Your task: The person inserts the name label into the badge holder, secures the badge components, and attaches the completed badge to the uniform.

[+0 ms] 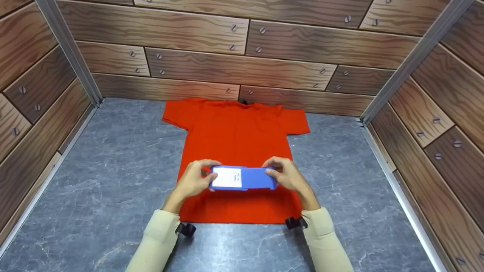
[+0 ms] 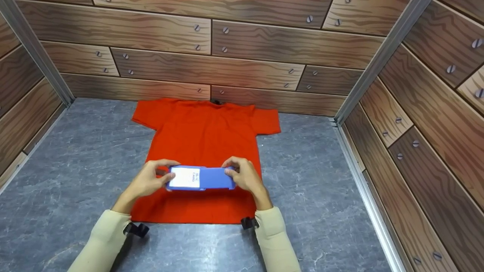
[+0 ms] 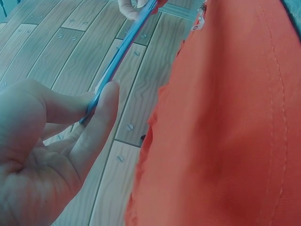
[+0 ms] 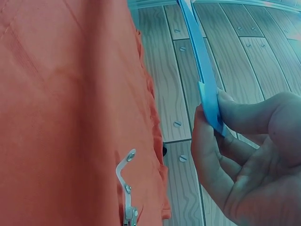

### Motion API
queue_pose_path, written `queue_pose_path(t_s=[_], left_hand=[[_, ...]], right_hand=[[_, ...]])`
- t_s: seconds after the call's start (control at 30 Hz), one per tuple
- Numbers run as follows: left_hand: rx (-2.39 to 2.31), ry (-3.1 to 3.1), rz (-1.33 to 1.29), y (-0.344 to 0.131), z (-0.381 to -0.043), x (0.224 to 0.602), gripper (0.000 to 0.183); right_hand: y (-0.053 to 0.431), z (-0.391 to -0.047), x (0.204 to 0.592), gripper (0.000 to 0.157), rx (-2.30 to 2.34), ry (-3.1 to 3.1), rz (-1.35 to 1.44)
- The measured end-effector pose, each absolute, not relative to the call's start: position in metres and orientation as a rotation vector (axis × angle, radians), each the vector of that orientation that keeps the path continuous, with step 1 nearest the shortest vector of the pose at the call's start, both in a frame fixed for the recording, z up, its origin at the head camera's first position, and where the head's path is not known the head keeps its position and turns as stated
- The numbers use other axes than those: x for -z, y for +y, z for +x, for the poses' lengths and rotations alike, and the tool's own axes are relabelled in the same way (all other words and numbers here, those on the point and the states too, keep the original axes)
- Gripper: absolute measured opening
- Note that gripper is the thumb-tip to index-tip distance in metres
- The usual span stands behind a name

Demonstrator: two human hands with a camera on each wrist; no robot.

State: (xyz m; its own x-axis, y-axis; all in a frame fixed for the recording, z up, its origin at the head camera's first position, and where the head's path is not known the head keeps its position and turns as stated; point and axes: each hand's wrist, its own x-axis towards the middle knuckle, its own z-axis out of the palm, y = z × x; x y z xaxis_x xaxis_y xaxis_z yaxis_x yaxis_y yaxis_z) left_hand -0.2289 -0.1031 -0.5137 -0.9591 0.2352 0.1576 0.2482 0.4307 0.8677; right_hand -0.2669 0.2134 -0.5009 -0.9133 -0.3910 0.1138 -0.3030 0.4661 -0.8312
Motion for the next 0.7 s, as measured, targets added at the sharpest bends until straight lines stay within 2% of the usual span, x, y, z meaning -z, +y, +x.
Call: queue_pose_path(t_s=[0.7], left_hand=[[1.797, -2.613, -0.48, -0.097, -0.229, 0.515, 0.036]], right_hand=[[0.196, -0.26, 0.503, 0.01, 1.39, 2.639, -0.52]])
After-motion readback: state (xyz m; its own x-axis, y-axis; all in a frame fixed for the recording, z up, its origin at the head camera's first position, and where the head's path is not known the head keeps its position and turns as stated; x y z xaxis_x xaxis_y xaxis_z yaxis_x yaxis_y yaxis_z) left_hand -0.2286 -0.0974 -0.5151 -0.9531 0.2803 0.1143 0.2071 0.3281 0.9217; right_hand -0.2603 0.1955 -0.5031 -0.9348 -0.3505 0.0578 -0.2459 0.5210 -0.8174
